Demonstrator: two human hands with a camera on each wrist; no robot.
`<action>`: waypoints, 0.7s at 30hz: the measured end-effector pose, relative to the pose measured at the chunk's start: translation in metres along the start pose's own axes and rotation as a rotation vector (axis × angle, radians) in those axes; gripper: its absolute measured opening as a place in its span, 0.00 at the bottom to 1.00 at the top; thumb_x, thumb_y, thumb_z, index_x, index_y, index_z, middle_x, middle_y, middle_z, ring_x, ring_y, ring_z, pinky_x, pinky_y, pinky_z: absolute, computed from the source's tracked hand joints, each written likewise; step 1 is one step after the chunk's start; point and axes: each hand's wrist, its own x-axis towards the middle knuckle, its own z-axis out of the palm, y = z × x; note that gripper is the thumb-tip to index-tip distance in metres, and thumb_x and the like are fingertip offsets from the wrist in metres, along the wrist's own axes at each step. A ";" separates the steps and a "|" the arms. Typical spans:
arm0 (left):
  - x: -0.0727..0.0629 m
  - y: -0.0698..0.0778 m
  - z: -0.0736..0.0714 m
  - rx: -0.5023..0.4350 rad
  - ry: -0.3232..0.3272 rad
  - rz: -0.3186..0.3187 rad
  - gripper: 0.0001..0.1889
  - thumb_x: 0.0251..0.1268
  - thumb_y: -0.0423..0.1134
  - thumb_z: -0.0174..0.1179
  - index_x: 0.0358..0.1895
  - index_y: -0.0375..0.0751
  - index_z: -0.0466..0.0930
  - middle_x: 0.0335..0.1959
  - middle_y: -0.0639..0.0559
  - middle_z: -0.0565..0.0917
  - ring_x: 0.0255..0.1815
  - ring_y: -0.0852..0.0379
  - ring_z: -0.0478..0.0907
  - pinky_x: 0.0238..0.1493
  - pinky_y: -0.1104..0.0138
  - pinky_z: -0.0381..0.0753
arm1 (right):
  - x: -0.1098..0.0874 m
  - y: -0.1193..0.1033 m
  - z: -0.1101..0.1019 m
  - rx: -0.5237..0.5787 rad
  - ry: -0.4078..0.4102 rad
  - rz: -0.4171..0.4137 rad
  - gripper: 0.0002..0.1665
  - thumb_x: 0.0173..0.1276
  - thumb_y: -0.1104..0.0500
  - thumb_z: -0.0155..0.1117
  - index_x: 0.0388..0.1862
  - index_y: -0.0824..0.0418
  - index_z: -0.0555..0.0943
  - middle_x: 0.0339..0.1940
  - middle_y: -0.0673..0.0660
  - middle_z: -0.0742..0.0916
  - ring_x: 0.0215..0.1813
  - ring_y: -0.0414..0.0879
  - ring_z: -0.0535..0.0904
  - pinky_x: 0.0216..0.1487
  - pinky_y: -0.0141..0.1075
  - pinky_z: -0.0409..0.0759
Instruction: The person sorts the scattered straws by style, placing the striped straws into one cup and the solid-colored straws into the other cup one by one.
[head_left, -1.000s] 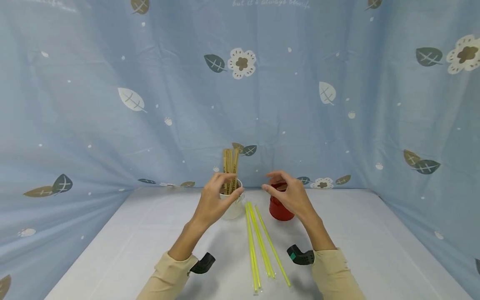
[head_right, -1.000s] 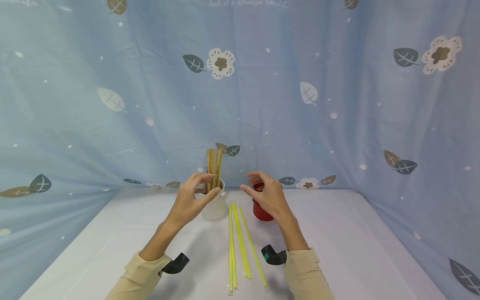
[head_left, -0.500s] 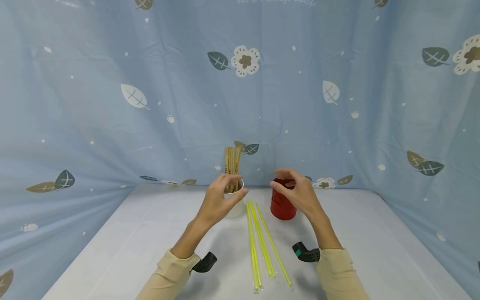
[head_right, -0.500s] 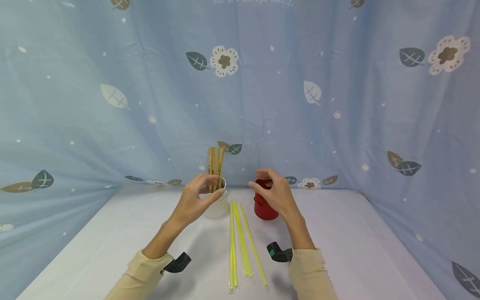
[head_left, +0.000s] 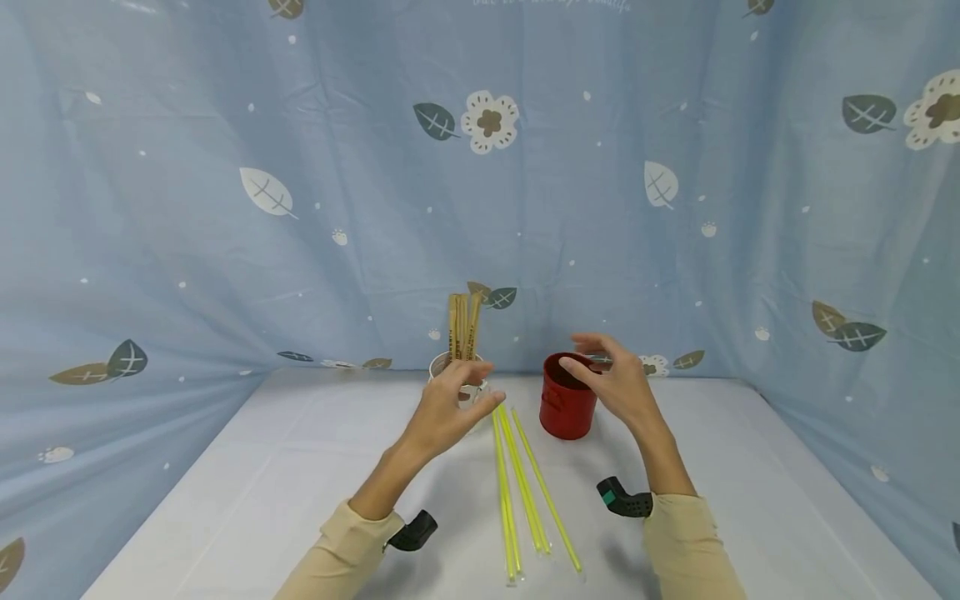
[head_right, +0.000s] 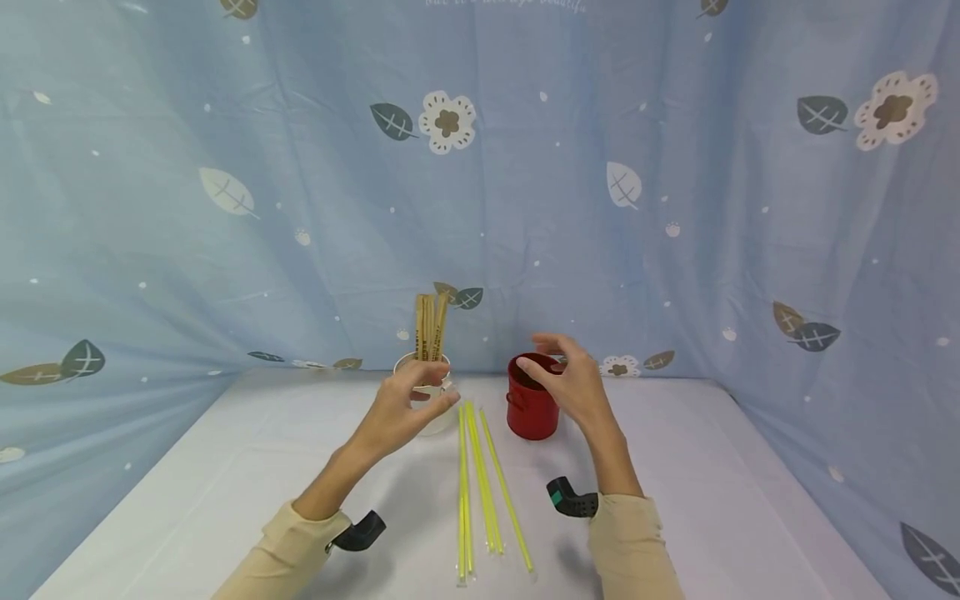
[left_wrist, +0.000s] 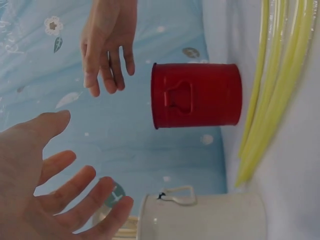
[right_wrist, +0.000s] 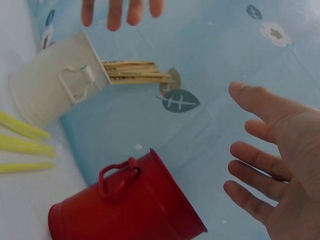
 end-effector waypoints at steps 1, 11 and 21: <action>-0.001 0.000 0.001 0.002 -0.007 -0.002 0.22 0.64 0.48 0.66 0.59 0.47 0.78 0.52 0.51 0.81 0.52 0.49 0.81 0.47 0.55 0.84 | 0.000 0.001 -0.001 -0.005 0.003 0.000 0.31 0.65 0.44 0.69 0.63 0.55 0.76 0.56 0.61 0.84 0.58 0.56 0.79 0.57 0.54 0.80; -0.004 -0.003 0.012 0.011 -0.080 -0.019 0.19 0.63 0.46 0.67 0.56 0.47 0.79 0.45 0.49 0.83 0.48 0.48 0.84 0.45 0.54 0.85 | 0.001 0.011 -0.004 -0.026 -0.002 0.014 0.35 0.64 0.44 0.69 0.66 0.56 0.73 0.61 0.61 0.81 0.62 0.57 0.77 0.59 0.55 0.79; -0.007 -0.005 0.017 0.116 -0.101 -0.044 0.16 0.63 0.46 0.67 0.51 0.44 0.81 0.40 0.47 0.86 0.37 0.53 0.85 0.41 0.63 0.84 | -0.001 0.027 0.003 -0.043 -0.005 0.057 0.42 0.62 0.43 0.71 0.71 0.56 0.69 0.68 0.60 0.76 0.67 0.57 0.72 0.63 0.56 0.74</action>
